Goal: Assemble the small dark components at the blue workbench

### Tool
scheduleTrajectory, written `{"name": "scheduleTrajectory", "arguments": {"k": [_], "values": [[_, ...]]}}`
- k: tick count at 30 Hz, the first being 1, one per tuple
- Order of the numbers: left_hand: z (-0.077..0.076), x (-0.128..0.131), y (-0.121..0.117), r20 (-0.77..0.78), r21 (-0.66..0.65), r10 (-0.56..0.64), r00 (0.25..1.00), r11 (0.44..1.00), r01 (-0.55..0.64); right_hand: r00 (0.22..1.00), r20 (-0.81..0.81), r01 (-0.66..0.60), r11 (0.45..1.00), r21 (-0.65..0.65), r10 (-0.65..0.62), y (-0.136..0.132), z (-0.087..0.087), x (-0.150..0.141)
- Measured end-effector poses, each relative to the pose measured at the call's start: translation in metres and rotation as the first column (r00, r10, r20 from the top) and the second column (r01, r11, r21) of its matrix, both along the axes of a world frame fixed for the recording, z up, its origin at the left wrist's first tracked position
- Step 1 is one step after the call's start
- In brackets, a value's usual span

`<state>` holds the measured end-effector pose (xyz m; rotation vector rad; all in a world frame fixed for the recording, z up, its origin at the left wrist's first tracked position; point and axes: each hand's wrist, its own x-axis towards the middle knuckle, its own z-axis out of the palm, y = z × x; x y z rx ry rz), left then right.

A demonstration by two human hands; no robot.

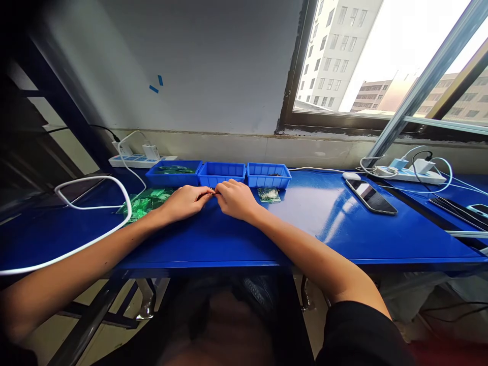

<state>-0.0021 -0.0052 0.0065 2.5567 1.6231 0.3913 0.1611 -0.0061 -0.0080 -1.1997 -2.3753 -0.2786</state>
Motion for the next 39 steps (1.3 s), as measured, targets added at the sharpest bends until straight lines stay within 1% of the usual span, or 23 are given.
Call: {"name": "scheduleTrajectory", "arguments": {"k": [3, 9, 13, 21, 31, 39], "values": [[-0.0003, -0.0008, 0.0012, 0.022, 0.007, 0.009, 1.000, 1.000, -0.009, 1.000, -0.007, 0.012, 1.000, -0.001, -0.012, -0.0004, 0.0001, -0.0001], [0.0016, 0.0002, -0.0003, -0.016, 0.004, 0.015, 1.000, 1.000, -0.014, 1.000, -0.020, -0.004, 1.000, 0.011, 0.005, 0.0005, -0.0014, 0.0004], [0.0028, 0.0002, -0.0020, -0.011, 0.000, 0.012, 1.000, 1.000, -0.012, 1.000, -0.021, -0.002, 1.000, 0.002, 0.002, 0.0006, -0.0012, 0.0007], [0.0030, -0.0017, -0.0007, 0.024, 0.026, 0.012, 1.000, 1.000, -0.012, 0.998, -0.008, -0.064, 0.997, -0.040, 0.064, -0.0004, 0.0001, 0.0012], [0.0039, -0.0011, -0.0027, 0.022, 0.044, 0.032, 0.999, 0.998, -0.033, 0.998, 0.002, -0.062, 0.998, -0.031, 0.062, -0.0019, 0.0005, 0.0004], [0.0042, -0.0002, -0.0034, 0.014, 0.016, -0.012, 1.000, 1.000, 0.012, 0.999, 0.022, -0.048, 0.999, -0.025, 0.048, -0.0009, 0.0005, 0.0010]]}}
